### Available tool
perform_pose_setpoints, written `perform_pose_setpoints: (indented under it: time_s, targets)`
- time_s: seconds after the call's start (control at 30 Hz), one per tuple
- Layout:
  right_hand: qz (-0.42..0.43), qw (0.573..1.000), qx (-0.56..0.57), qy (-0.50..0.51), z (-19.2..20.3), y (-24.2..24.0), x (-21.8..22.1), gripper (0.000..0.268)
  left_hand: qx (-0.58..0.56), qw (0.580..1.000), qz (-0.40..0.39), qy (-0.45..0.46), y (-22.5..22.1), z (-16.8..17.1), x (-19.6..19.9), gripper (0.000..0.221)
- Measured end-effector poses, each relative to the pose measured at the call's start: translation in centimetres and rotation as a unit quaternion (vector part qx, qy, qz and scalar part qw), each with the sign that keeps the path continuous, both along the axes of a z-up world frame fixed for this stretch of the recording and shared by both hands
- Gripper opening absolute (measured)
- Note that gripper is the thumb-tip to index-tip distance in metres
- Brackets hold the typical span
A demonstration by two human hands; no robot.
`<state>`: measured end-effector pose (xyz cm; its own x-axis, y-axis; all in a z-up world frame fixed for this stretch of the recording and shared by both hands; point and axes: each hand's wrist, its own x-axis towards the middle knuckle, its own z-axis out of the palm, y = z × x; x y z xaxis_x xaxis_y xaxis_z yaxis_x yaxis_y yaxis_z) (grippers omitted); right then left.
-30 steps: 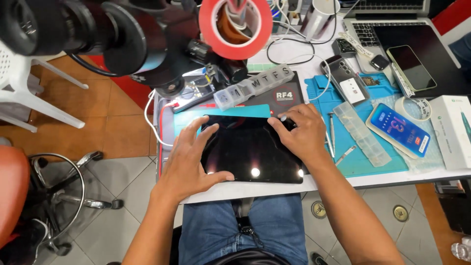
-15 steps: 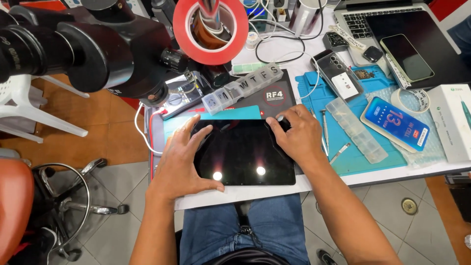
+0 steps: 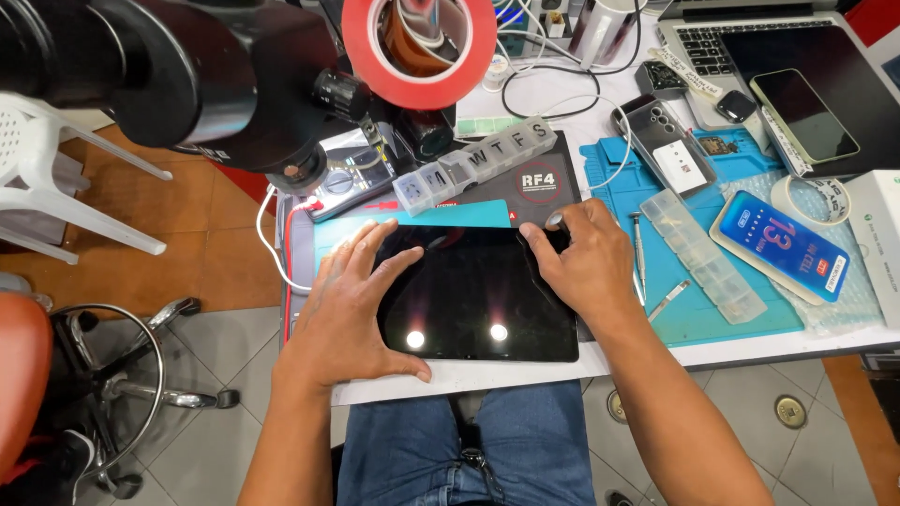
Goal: Disassembling a tablet by removing screws, disconnecting internal ribbon cables with tweezers, and prying the screen assembly away from the frame.
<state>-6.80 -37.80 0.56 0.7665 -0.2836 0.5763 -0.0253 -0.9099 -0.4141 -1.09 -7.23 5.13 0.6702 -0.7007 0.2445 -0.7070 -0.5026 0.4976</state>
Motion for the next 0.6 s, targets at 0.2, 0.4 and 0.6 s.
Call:
perform_pose_setpoints:
  time_s: [0.2,0.4,0.6]
  targets:
    - [-0.01,0.998,0.006,0.055,0.9,0.7,-0.3,0.039,0.01,1.0,-0.005,0.009,0.1,0.0,-0.1,0.141]
    - [-0.011,0.993,0.026,0.115,2.2,1.0,-0.4,0.05,0.01,1.0,-0.004,0.005,0.1,0.1,-0.2,0.137]
    - [0.009,0.992,0.025,0.127,2.8,1.1,-0.4,0.055,0.013,1.0,-0.005,0.006,0.1,0.3,-0.3,0.13]
